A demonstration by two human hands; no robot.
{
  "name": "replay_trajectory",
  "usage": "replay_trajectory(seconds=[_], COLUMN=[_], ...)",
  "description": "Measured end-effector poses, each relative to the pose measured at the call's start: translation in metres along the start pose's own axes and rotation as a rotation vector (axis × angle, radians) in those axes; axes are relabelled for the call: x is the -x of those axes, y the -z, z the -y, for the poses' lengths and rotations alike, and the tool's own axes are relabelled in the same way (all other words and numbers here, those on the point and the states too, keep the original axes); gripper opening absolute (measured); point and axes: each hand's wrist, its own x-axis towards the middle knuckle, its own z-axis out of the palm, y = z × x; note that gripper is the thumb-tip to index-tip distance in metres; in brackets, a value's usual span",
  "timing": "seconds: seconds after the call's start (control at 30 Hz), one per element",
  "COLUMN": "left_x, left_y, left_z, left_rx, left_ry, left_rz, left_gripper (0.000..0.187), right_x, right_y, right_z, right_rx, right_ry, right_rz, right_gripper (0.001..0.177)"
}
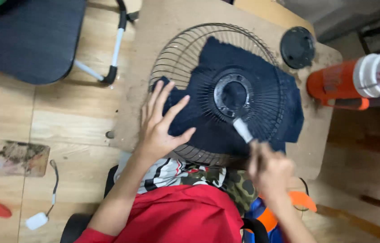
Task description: Cleaning a fan grill using a toothbrush to scrub between the slats
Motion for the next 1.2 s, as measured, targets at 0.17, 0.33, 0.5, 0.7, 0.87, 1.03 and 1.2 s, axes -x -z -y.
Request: replay_trajectory(seconds=[0.17, 0.33, 0.5, 0.7, 0.87, 1.03, 1.2], left_x=[0.006, 0.004, 0.004, -0.003, -0.005, -0.007, -0.005], left_y=[0.008, 0.015, 0.015, 0.002, 0.0, -0.005, -0.003], left_z=[0.003, -0.001, -0.003, -0.004, -0.006, -0.005, -0.005], left_rx=[-0.124, -0.096, -0.097, -0.014, -0.04, -0.032, -0.044], left_ry=[-0.002, 0.007, 0.017, -0.012, 0.014, -0.007, 0.029], left_rz=[0.047, 0.057, 0.124, 0.129, 0.156, 0.122, 0.113], left_gripper=[0.06, 0.058, 0.058, 0.056, 0.056, 0.055, 0.057], right_x=[-0.004, 0.013, 0.005, -0.015, -0.025, -0.032, -0.049], right_y=[-0.015, -0.029, 0.004, 0.011, 0.014, -0.001, -0.013], right_z=[-0.013, -0.02, 0.012, 0.016, 0.008, -0.019, -0.036], right_rx=[0.101, 0.099, -0.061, -0.222, -0.257, -0.134, -0.122], right_ry=[-0.158, -0.045, -0.048, -0.052, -0.019, -0.095, -0.066], right_rz=[0.025, 0.036, 0.1, 0.07, 0.075, 0.103, 0.084], right_gripper=[0.045, 0.03, 0.047, 0.04, 0.033, 0.033, 0.031])
